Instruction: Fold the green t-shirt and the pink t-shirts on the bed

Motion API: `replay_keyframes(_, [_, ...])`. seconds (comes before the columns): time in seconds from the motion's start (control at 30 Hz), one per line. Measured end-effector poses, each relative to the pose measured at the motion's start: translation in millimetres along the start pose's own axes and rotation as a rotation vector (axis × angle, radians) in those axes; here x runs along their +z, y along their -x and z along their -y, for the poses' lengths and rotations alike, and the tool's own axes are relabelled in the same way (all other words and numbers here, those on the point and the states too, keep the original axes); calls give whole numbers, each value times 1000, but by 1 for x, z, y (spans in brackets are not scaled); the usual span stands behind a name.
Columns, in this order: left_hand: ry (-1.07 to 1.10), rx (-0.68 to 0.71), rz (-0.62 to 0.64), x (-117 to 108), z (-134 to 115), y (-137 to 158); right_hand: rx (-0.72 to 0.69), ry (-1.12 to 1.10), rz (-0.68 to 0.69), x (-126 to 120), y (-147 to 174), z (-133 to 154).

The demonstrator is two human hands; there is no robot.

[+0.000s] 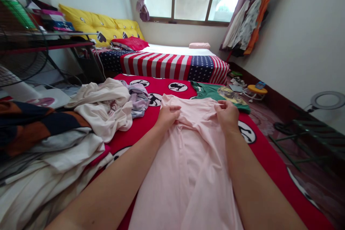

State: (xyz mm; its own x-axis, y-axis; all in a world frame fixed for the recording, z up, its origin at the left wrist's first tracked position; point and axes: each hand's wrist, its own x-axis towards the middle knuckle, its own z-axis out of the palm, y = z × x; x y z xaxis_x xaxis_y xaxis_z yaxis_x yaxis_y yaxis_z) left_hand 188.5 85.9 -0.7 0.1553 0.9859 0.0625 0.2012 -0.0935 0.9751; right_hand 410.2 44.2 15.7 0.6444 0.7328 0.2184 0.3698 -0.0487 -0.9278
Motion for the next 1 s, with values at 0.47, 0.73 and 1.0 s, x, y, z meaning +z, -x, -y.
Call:
replay_keyframes(0.47, [-582, 193, -31, -1, -17, 21, 104, -146, -146, -9, -16, -21])
replay_keyframes(0.73, [-818, 573, -156, -1, -20, 25, 85, 332, -84, -28, -18, -33])
replay_keyframes(1.0, [-827, 541, 207, 10, -3, 18, 51, 683, 33, -29, -6, -14])
